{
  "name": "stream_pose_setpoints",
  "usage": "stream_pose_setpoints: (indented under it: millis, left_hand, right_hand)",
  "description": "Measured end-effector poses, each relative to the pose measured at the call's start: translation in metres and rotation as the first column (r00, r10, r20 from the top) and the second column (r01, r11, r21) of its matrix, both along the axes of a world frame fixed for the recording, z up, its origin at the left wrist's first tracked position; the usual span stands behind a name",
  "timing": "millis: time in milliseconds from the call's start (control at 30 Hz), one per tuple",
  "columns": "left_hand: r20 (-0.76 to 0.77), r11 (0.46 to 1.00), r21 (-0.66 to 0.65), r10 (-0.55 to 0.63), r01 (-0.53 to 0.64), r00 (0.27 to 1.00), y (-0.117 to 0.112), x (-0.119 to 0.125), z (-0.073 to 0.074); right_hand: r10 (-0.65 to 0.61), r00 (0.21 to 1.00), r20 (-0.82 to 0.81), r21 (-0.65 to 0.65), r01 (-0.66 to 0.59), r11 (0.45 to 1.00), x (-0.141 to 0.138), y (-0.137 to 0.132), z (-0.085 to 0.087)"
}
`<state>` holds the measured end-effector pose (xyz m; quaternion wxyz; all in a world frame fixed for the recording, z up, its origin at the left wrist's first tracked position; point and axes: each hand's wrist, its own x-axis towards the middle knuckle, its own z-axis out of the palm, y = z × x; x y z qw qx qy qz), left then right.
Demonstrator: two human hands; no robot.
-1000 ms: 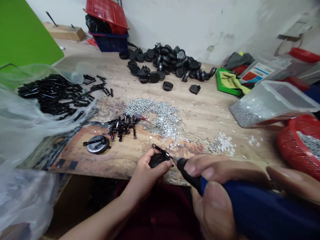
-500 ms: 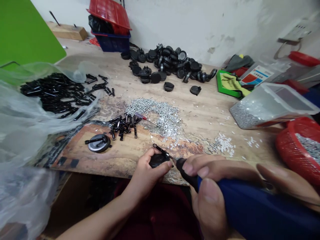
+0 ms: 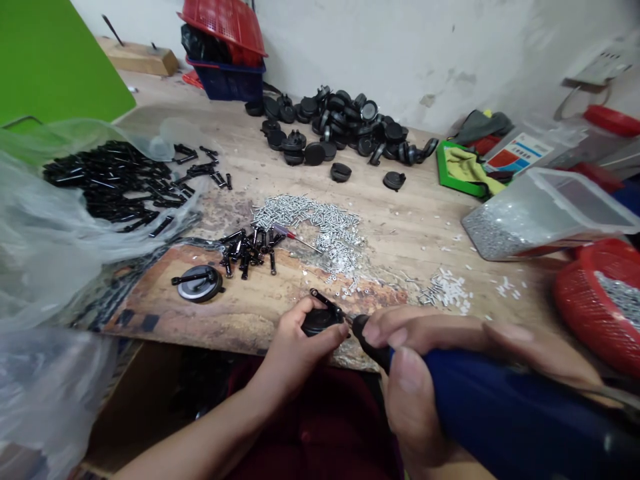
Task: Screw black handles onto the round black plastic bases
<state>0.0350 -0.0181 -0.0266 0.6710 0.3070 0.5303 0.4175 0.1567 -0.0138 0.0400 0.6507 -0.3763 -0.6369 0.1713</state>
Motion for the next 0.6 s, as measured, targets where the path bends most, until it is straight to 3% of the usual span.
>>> stream_pose_setpoints:
  millis: [100, 333, 467, 600]
  left_hand:
    - [0.035, 0.999, -0.033, 0.005, -0.004, 0.999, -0.001, 0.000, 0.002]
    - [0.198, 0.991, -0.116, -0.036, 0.060, 0.980, -0.007, 0.000, -0.002]
    - [0.200, 0.994, -0.107, 0.001, 0.021, 0.980, -0.010, 0.000, -0.007]
    - [0.194, 0.996, -0.090, 0.027, -0.009, 0.981, -0.011, 0.000, -0.012]
  right_hand:
    - [0.077, 0.996, 0.047, 0.006, -0.077, 0.997, 0.002, 0.000, 0.003]
    - [0.295, 0.923, -0.249, -0.023, -0.310, 0.951, 0.000, 0.006, 0.002]
    - [0.294, 0.905, -0.308, 0.029, -0.300, 0.953, 0.000, 0.016, -0.007]
    - [0.222, 0.927, -0.303, -0.002, -0.233, 0.972, -0.001, 0.013, -0.017]
